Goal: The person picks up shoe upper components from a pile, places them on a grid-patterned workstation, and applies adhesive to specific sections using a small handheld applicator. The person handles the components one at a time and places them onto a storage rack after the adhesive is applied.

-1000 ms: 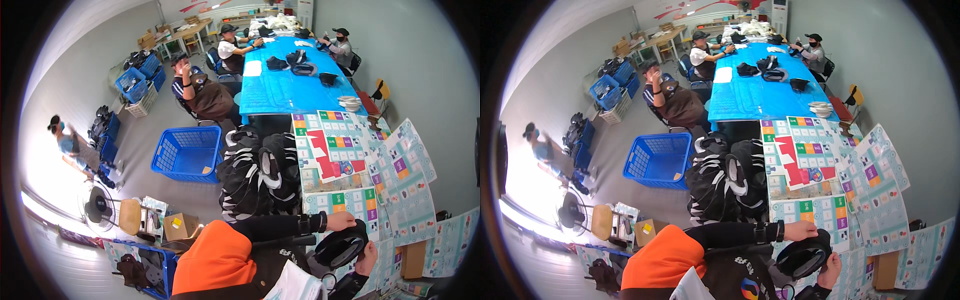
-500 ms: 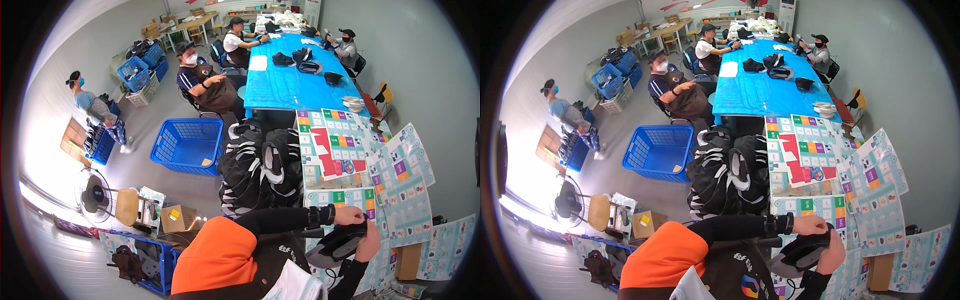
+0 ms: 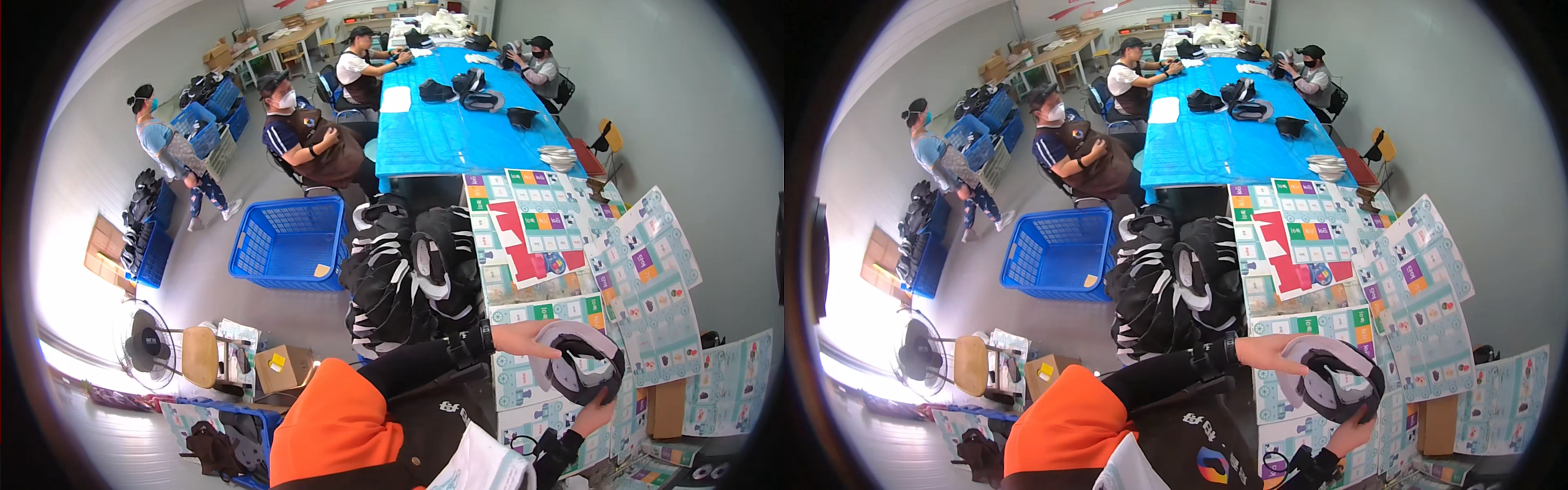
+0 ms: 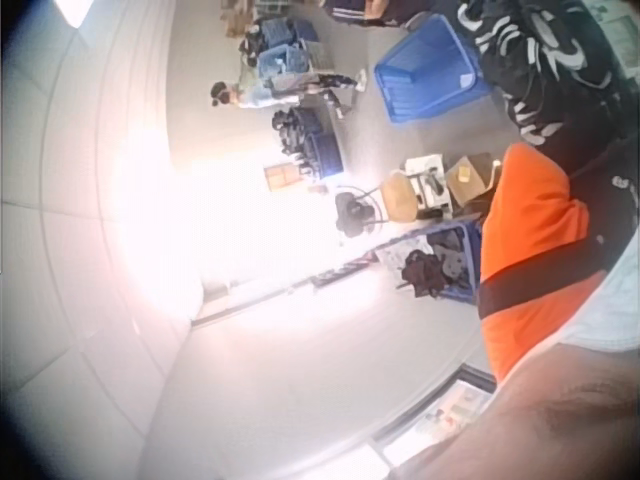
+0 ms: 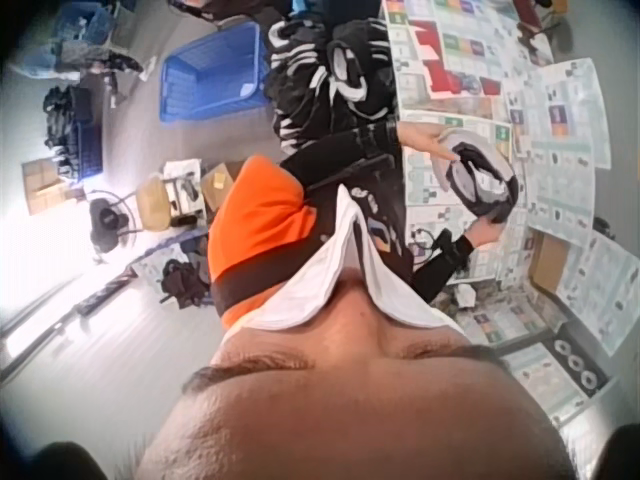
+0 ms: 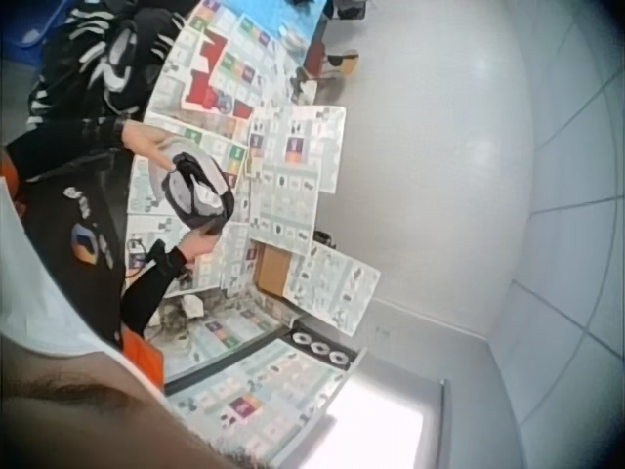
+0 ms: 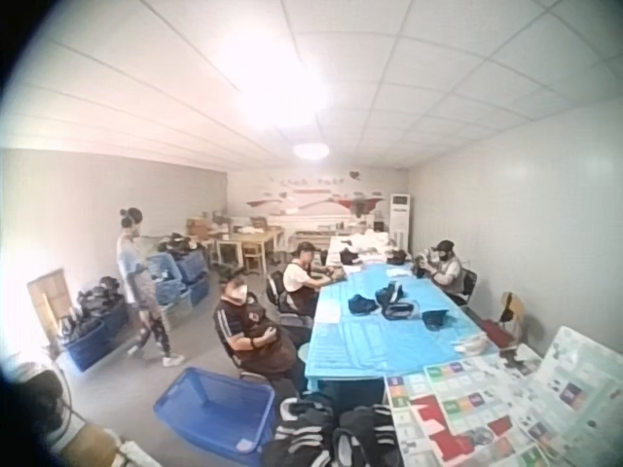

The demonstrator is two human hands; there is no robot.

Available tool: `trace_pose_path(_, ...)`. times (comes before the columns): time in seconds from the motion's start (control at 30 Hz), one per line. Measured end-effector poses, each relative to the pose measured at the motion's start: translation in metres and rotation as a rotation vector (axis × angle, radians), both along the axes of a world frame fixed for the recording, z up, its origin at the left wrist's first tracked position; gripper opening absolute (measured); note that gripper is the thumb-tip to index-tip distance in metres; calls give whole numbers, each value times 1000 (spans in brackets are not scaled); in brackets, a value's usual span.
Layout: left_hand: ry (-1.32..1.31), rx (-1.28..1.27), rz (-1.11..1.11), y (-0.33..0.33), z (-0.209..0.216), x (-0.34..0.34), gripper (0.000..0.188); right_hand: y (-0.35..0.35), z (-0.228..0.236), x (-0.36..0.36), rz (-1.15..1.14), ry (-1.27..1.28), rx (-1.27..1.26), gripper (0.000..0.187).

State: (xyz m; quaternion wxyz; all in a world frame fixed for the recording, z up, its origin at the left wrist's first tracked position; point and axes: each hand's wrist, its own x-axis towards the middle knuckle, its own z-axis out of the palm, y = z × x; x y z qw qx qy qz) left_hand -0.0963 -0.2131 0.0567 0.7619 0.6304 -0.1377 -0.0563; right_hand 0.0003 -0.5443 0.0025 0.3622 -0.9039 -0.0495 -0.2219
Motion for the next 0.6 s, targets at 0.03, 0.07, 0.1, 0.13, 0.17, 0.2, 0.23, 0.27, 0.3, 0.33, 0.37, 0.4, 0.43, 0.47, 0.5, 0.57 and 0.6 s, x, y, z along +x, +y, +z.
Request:
trace_pose_path(0.03,-68,125,59,1,11,-4,74,-2,-3,-2,-9,1,-1,38)
trace_pose_path(0.07,-23,90,138,1,15,-10,58,4,0,-9,32,47,7,38)
trace_pose_path(0.1,-24,93,131,2,11,-9,58,7,1,-14,72,92,15,37)
trace_pose_path(0.13,46,215,234,2,3,-7,54,-12,-21,-4,160,259,23,43)
trace_pose_path(0.17,113,340,332,3,-5,-5,49,-12,-27,-9,145,257,30,43)
trace_pose_path(0.2,12,329,449,0,-17,-5,44,-8,-30,-14,192,154,-86,52)
trace_pose_path(0.23,6,333,430,3,-28,-2,44,-7,-32,-23,231,54,-205,65)
trace_pose_path(0.27,-55,409,478,9,-43,0,43,33,34,-49,293,148,-10,86)
trace_pose_path(0.3,-123,476,499,5,-49,0,42,44,67,-60,337,8,-19,87)
trace_pose_path(0.33,-29,408,411,9,-26,-6,38,46,87,-68,368,-120,-35,88)
trace_pose_path(0.37,-37,360,455,9,-53,2,36,48,101,-72,426,-190,23,87)
trace_pose_path(0.4,95,387,390,10,-15,-4,34,46,110,-76,414,-245,4,88)
trace_pose_path(0.43,95,384,367,13,-39,10,33,43,113,-77,429,-282,13,89)
trace_pose_path(0.47,-82,452,478,9,-30,8,29,39,119,-75,475,-339,-73,91)
trace_pose_path(0.5,-36,540,485,8,-28,11,31,32,124,-74,508,-401,-155,94)
trace_pose_path(0.57,-65,580,530,-8,-16,22,34,16,124,-72,518,-429,-82,81)
trace_pose_path(0.6,-86,641,536,-15,-21,31,35,7,120,-68,504,-400,-23,76)
